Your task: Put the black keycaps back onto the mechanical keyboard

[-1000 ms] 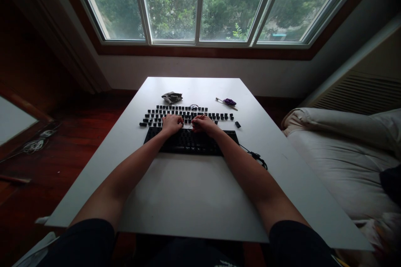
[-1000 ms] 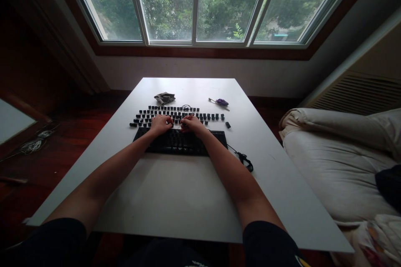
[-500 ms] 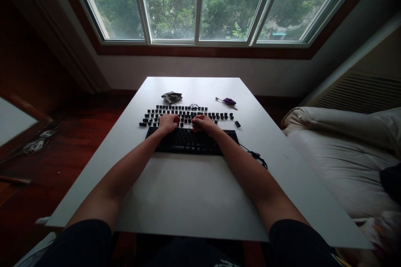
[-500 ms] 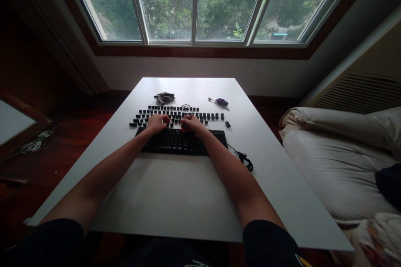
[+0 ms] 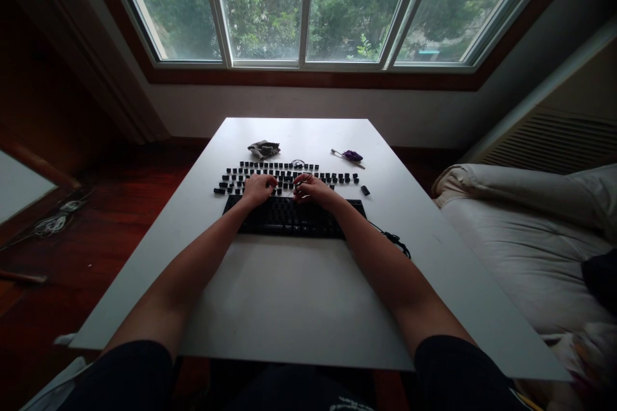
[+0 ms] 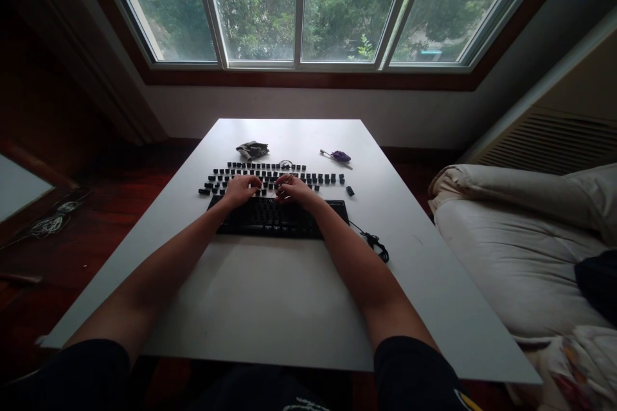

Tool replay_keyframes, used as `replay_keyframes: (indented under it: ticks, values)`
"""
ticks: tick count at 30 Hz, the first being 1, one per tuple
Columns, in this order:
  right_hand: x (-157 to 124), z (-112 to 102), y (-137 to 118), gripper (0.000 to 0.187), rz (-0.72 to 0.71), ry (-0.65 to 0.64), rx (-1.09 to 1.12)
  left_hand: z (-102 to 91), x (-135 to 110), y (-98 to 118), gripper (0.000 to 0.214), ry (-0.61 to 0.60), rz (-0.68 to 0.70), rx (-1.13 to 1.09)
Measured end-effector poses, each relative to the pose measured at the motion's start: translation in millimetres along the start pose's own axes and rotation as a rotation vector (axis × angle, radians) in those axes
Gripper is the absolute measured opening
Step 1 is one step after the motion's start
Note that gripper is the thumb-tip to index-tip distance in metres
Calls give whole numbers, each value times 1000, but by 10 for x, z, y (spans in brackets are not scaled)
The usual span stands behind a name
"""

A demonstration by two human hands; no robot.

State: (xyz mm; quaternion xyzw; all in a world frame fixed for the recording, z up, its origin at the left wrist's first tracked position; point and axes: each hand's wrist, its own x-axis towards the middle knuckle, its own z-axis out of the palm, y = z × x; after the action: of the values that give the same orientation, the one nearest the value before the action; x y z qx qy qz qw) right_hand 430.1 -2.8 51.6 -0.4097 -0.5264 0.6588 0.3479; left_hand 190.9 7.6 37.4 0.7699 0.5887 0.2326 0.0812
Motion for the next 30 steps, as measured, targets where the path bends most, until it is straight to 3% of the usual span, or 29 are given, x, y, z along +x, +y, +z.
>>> replay_keyframes:
  ticks: [3,12,22,30]
  values:
    - [-53,-30,-77,27,-53,-91,-36,-1,-51,21,20,1,31,7]
    - [-216,12,-310,23,-116,-354,-240,52,-93,22,18,-14,23,50]
    - [-183,110,-230,20,-34,-378,-381,71,-112,6,18,14,40,10]
    - [-296,170,-352,18,-62,-558,-533,64,-128,10,15,36,21,36]
